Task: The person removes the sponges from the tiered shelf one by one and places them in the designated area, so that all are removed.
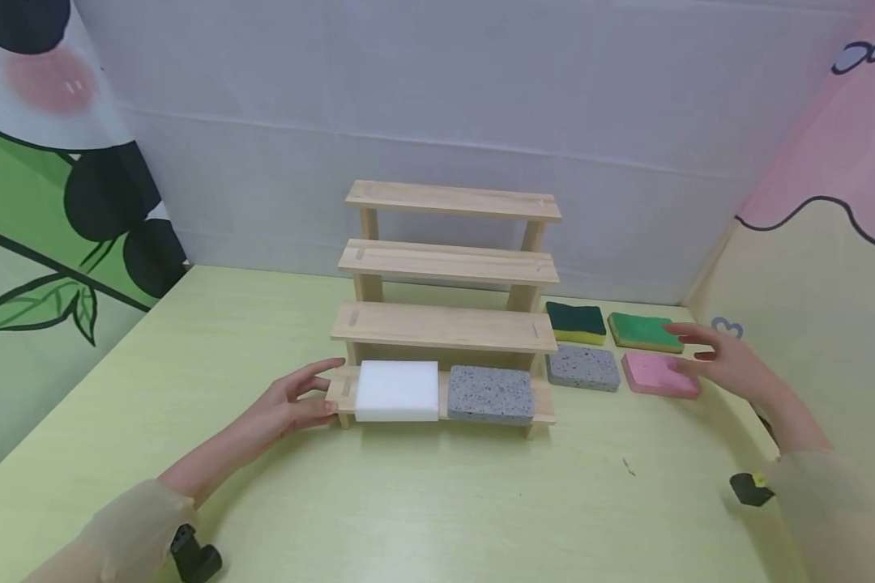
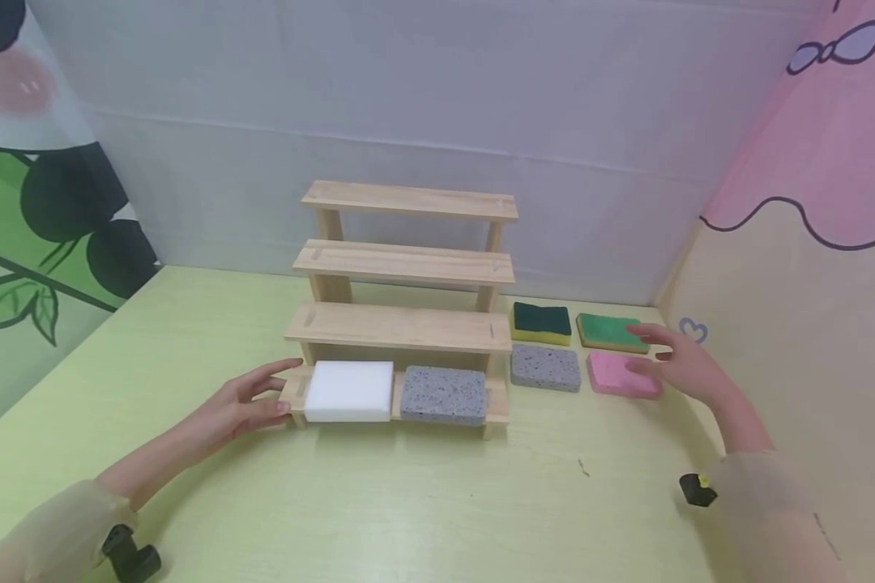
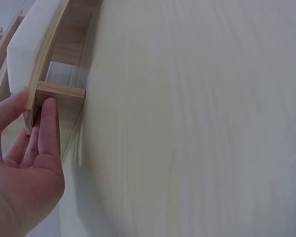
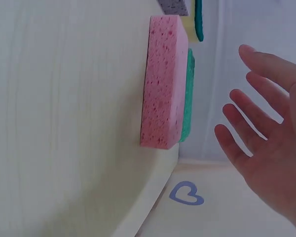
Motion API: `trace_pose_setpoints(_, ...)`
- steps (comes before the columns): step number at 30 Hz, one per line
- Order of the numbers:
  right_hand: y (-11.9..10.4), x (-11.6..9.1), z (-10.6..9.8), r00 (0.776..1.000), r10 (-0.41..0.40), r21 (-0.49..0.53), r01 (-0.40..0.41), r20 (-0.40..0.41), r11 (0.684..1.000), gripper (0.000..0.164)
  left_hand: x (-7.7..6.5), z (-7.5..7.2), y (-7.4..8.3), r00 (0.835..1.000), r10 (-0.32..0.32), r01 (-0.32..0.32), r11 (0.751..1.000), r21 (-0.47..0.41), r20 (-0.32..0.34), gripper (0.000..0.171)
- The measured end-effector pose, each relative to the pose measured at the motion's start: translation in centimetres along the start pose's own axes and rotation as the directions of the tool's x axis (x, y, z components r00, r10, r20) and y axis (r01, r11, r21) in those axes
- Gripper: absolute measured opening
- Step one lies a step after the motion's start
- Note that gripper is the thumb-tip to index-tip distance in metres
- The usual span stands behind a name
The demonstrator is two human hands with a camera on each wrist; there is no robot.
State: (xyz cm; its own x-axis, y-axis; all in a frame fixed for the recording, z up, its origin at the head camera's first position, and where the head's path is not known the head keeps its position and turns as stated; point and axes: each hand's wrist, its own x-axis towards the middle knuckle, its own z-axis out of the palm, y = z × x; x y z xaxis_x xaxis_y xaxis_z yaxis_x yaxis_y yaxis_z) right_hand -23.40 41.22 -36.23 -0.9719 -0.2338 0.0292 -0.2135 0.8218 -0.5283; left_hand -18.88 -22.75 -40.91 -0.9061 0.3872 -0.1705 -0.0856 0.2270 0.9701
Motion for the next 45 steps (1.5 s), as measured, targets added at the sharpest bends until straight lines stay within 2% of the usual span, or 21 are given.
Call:
trace_pose_setpoints(6,-2.5,0.5,0.1,0.995,-0.083,-0.004,0.083,-0.059,0.997,0.058,-0.1,0.0,0.1,1.000,-0.003,0.003,1.000,0.007,0.004,0.074)
trace_pose_setpoints(16,-7.9,1.1,0.8,0.987,-0.092,-0.001,0.093,-0.129,0.996,0.057,0.2,0.0,-0.1,1.000,-0.030,0.030,1.000,0.007,-0.007,0.074)
trace_pose_setpoints(20,-10.1,1.3,1.3,0.977,-0.151,-0.016,0.150,-0.153,0.989,0.055,0.2,0.0,-0.1,0.999,-0.033,0.033,0.999,0.005,-0.009,0.074)
trace_pose_setpoints(26,-13.1,1.5,2.7,0.956,-0.224,0.008,0.229,-0.189,0.973,0.054,0.1,-0.1,-0.2,1.000,-0.030,0.030,1.000,0.001,-0.005,0.074)
trace_pose_setpoints(35,-18.1,1.7,4.9,0.933,-0.289,0.058,0.307,-0.214,0.950,0.053,0.2,-0.2,-0.2,1.000,-0.017,0.017,1.000,0.008,0.007,0.073)
trace_pose_setpoints(45,-22.6,1.5,8.2,0.902,-0.391,0.104,0.413,-0.181,0.905,0.054,0.3,-0.2,-0.3,1.000,-0.027,0.027,1.000,0.009,-0.001,0.074)
